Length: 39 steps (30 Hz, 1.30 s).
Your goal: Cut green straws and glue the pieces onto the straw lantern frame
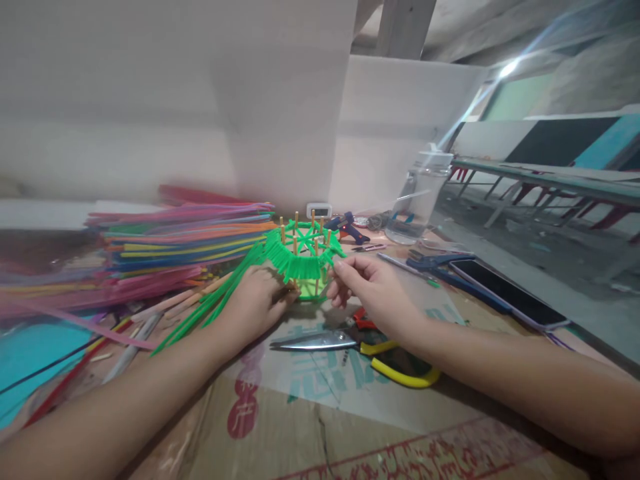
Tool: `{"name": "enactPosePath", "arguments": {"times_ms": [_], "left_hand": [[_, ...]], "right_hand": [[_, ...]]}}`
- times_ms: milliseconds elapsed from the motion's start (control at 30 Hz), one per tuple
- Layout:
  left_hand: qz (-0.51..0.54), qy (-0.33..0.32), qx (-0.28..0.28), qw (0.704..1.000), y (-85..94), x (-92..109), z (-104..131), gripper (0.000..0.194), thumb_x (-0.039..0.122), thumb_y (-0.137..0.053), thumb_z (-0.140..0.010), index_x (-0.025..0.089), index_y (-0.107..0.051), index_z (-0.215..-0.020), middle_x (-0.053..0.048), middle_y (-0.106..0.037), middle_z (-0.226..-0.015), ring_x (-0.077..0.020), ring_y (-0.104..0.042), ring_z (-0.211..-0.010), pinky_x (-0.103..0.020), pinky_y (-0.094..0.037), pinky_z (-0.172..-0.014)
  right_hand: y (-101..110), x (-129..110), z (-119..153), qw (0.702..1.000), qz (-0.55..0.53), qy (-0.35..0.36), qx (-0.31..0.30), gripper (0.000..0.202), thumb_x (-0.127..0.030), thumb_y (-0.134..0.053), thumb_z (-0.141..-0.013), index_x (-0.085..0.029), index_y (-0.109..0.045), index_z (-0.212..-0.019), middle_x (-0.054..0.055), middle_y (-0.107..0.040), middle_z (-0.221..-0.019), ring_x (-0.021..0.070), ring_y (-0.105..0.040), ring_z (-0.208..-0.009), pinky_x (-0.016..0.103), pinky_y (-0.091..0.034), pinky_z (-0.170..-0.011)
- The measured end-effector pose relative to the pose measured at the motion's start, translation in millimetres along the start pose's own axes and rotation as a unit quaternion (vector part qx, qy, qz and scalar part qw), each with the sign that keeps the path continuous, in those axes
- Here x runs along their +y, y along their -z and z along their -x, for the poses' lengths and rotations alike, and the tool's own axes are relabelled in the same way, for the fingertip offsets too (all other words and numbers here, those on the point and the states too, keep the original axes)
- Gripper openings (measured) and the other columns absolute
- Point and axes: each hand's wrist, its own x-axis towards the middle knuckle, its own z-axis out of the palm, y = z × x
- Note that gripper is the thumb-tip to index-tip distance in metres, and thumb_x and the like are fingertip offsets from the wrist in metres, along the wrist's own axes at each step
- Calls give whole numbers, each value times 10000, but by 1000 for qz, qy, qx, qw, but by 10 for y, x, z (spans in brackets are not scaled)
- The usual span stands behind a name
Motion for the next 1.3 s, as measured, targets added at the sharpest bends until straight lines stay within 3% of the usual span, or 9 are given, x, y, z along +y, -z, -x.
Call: {"name": "enactPosePath", "arguments": {"times_ms": [400,867,1067,1167,1233,1300], "left_hand": [[10,0,-4,1000,14,7,-12,275,356,-501,-935,184,-688,-830,-75,-686,-825,-242,-598,-843,-375,-388,-777],[4,-5,-5,1000,2,17,-6,280,353,-491,-934,177,-696,-859,-79,-681,-813,-241,-599,-833,-377,-393,-784],[2,-3,-12,1000,-1,10,-14,284,356,-495,-938,175,-692,-840,-76,-679,-802,-238,-599,-829,-378,-391,-787],[11,-1,-11,1000,5,6,-15,271,357,-508,-933,180,-693,-846,-75,-687,-827,-242,-602,-848,-379,-390,-792],[14,1,-14,1000,13,8,-13,262,353,-512,-930,184,-694,-848,-73,-692,-836,-244,-604,-849,-379,-389,-791],[12,1,-18,1000,17,10,-12,270,356,-509,-932,184,-694,-837,-74,-695,-830,-246,-606,-840,-381,-387,-782]], "right_hand": [[-41,-19,-44,998,-8,-38,-55,289,-410,-604,-857,-194,-519,-685,-38,-614,-559,84,-558,-464,207,-463,-479],[-59,4,-69,992,-66,-80,-67,276,-414,-646,-828,-179,-554,-717,-37,-626,-537,79,-560,-427,187,-451,-436],[-36,9,-61,992,-45,-94,-78,327,-487,-622,-834,-175,-580,-746,-22,-633,-561,86,-570,-448,194,-453,-446],[36,13,-21,994,34,-56,-84,395,-529,-533,-884,-178,-564,-705,-9,-624,-574,94,-567,-469,214,-461,-475],[115,3,2,993,107,22,-52,372,-490,-523,-905,-186,-541,-691,-13,-601,-580,96,-548,-484,220,-447,-484],[203,-23,9,969,209,132,-20,261,-406,-557,-910,-187,-580,-770,-6,-611,-643,106,-550,-547,231,-439,-520]]}}
